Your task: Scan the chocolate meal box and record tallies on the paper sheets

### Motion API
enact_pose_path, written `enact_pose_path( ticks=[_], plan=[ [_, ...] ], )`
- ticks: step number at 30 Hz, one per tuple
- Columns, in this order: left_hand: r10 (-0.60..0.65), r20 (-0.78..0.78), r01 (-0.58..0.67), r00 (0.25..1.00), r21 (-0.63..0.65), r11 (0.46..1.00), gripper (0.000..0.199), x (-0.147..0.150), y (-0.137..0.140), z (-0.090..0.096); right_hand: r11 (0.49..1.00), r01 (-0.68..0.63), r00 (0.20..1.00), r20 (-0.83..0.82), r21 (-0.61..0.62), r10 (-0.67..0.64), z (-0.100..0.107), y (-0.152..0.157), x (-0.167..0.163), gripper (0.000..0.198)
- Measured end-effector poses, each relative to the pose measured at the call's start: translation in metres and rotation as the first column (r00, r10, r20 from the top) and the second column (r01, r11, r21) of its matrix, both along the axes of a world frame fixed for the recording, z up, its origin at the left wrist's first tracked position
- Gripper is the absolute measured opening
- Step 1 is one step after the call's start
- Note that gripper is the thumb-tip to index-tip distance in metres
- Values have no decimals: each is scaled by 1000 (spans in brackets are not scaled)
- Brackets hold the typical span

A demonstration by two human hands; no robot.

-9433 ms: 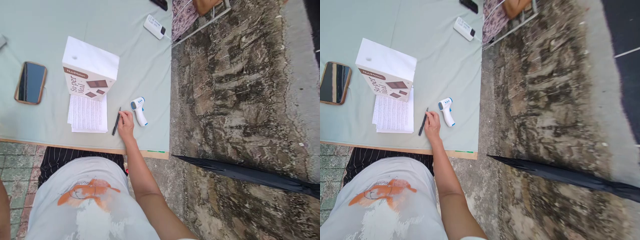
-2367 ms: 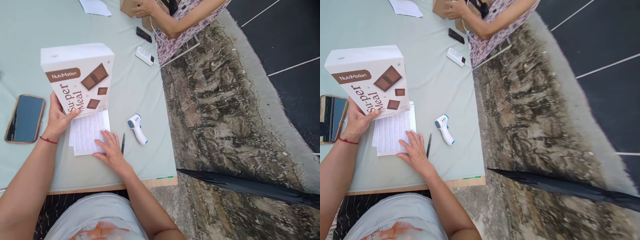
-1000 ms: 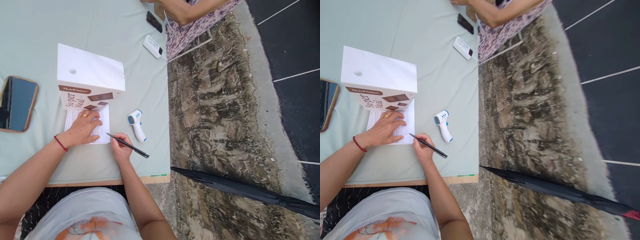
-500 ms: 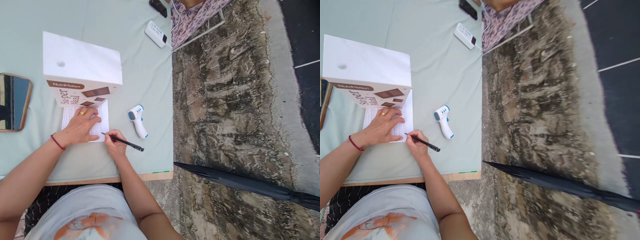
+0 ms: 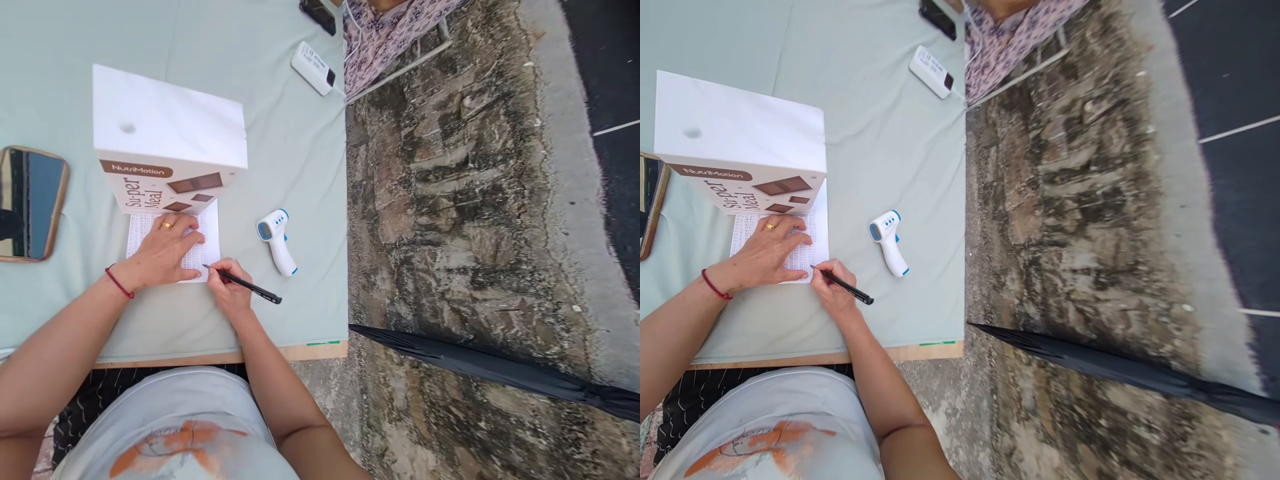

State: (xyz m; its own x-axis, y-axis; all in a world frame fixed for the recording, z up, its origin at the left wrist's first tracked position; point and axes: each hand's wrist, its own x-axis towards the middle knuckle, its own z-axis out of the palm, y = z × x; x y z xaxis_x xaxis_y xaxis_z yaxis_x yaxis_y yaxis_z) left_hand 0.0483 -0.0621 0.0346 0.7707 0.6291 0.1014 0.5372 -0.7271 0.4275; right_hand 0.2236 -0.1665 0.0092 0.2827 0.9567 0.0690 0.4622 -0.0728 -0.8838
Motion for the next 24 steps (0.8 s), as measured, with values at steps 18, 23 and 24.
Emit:
enact_pose_path(
  ticks=[18, 23, 24],
  plan=[
    [3, 4, -3, 1000, -21, 1000, 50, 0, 1, 1, 1000, -7, 1000, -28, -19, 6, 3, 1, 0, 22],
    [5, -16, -6, 1000, -26, 1000, 54, 1, 1, 0, 1000, 20, 997, -70, -3, -21, 5, 2, 0, 22],
    [5, -18, -5, 1000, -26, 1000, 54, 1, 1, 1, 1000, 23, 997, -75, 3, -23, 5, 2, 0, 22]
  ],
)
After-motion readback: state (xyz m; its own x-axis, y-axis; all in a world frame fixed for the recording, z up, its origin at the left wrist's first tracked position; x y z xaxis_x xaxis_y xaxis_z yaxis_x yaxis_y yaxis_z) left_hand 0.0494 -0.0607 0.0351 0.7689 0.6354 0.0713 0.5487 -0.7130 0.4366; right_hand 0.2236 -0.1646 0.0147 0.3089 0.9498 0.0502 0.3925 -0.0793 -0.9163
